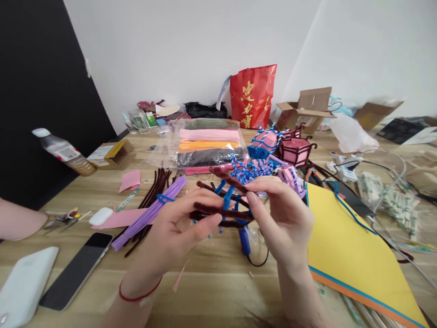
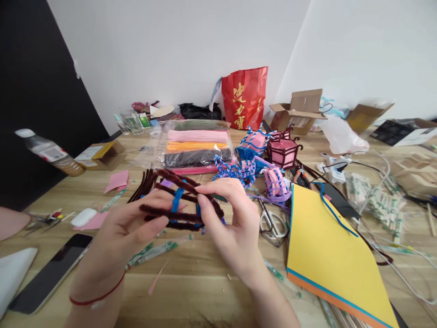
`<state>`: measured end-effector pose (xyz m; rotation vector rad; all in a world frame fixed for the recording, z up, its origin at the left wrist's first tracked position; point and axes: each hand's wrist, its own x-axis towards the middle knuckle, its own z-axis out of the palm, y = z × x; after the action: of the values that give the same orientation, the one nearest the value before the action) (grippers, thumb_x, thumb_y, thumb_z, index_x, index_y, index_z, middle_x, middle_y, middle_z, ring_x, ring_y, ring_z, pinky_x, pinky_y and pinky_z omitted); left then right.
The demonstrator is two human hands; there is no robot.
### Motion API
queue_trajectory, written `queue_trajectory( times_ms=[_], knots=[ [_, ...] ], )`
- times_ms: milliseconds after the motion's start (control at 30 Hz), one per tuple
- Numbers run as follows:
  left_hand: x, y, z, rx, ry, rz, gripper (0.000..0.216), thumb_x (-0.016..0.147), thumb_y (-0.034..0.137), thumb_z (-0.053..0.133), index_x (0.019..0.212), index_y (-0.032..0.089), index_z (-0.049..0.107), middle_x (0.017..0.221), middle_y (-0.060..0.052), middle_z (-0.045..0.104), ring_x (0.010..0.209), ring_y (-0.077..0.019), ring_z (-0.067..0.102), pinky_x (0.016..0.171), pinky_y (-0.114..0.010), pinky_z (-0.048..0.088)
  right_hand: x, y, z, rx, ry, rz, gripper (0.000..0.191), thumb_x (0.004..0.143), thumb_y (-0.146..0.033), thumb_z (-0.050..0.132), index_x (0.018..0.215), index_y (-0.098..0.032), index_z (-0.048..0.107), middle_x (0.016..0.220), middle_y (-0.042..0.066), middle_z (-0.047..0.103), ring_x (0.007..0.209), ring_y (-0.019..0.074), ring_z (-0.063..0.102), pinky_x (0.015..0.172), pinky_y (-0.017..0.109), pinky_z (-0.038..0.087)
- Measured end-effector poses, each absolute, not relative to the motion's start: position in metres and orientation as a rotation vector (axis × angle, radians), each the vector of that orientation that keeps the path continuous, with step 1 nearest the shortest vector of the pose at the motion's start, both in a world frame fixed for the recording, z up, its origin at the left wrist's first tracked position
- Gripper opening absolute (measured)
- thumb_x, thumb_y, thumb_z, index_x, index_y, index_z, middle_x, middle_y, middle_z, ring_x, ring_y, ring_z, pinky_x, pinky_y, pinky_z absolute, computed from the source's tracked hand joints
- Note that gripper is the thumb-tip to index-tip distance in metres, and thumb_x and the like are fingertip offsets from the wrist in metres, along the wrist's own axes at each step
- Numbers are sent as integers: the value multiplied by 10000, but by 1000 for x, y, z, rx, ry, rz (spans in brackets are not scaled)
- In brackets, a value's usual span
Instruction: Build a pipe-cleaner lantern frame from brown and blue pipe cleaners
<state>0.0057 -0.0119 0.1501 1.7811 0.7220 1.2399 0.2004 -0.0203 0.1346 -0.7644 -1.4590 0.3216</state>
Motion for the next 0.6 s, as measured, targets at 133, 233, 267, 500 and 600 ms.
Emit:
queue_trajectory(
  times_ms=[133, 233, 267, 500, 600],
  knots=[
    [6, -11, 149, 1801, 753, 1248, 149, 975, 362, 670, 977, 254, 774, 974, -54, 764, 921, -223, 706, 803, -362, 597, 201, -20, 133, -783, -1484, 324, 193, 942, -132, 660, 1066, -268, 719, 967, 33, 741, 947, 212, 694, 804, 380, 579],
    [8, -13, 149, 1818, 770, 1271, 144, 982, 358, 663, 980, 269, 777, 954, -35, 759, 899, -204, 685, 782, -330, 578, 200, -20, 133, -764, -1492, 326, 186, 949, -128, 648, 1058, -267, 708, 962, 32, 733, 952, 209, 694, 804, 373, 583],
    [9, -13, 149, 1820, 782, 1284, 140, 981, 355, 665, 973, 273, 778, 947, -28, 757, 893, -200, 681, 779, -325, 572, 200, -20, 133, -757, -1496, 324, 183, 953, -127, 642, 1054, -267, 704, 958, 31, 730, 952, 209, 693, 806, 373, 583],
    [13, -17, 154, 1802, 817, 1325, 146, 976, 332, 663, 903, 254, 762, 944, -31, 761, 883, -213, 676, 845, -374, 567, 203, -24, 139, -704, -1605, 345, 341, 856, -178, 782, 1162, -274, 667, 1038, 44, 717, 1028, 243, 670, 883, 409, 568],
    [13, -17, 155, 1850, 840, 1324, 127, 972, 318, 663, 922, 248, 757, 942, -36, 755, 900, -219, 679, 834, -368, 558, 202, -24, 141, -711, -1670, 333, 386, 850, -166, 784, 1192, -288, 653, 1088, 49, 699, 1066, 247, 656, 920, 417, 564]
  ],
)
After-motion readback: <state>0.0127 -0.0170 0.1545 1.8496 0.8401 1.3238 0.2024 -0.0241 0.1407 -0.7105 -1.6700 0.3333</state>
